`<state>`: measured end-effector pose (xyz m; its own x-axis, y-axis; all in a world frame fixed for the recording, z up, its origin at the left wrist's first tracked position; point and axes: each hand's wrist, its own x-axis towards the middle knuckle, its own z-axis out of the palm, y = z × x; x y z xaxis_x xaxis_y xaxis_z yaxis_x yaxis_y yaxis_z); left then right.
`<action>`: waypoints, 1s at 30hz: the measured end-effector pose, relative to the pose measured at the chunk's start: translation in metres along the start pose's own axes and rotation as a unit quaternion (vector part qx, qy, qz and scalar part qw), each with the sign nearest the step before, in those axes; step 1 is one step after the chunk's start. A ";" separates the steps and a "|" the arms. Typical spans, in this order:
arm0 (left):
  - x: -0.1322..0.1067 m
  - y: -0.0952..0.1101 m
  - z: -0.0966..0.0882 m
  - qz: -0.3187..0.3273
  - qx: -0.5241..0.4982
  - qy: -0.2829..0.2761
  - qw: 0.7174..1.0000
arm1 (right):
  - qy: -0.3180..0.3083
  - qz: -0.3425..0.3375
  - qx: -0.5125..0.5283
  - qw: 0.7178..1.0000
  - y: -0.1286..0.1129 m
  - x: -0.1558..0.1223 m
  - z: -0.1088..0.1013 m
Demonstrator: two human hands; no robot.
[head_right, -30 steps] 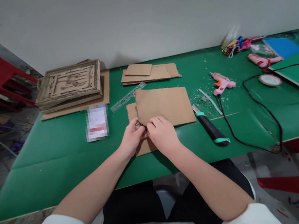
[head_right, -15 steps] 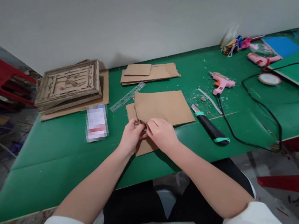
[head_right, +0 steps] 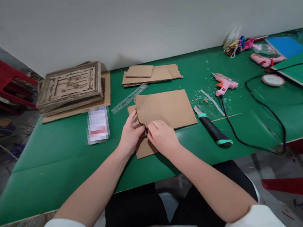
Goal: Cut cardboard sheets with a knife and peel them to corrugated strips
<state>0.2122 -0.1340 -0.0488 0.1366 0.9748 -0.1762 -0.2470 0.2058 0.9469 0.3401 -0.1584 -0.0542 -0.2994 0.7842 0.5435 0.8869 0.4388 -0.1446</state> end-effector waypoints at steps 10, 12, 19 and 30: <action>-0.008 0.001 0.004 -0.002 -0.040 -0.050 0.998 | -0.085 0.048 -0.093 0.991 -0.010 0.013 -0.017; -0.008 0.001 0.005 0.016 -0.031 -0.050 0.998 | -0.080 0.043 -0.098 0.991 -0.011 0.014 -0.017; -0.007 0.000 0.004 0.047 -0.020 -0.053 0.997 | -0.029 0.030 -0.110 0.993 -0.010 0.014 -0.013; -0.007 0.001 0.004 0.058 -0.032 -0.069 0.995 | 0.034 0.039 -0.090 0.995 -0.003 0.015 -0.010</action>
<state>0.2147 -0.1408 -0.0459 0.2330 0.9722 -0.0245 -0.3294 0.1026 0.9386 0.3363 -0.1527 -0.0374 -0.2079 0.7793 0.5911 0.9570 0.2870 -0.0417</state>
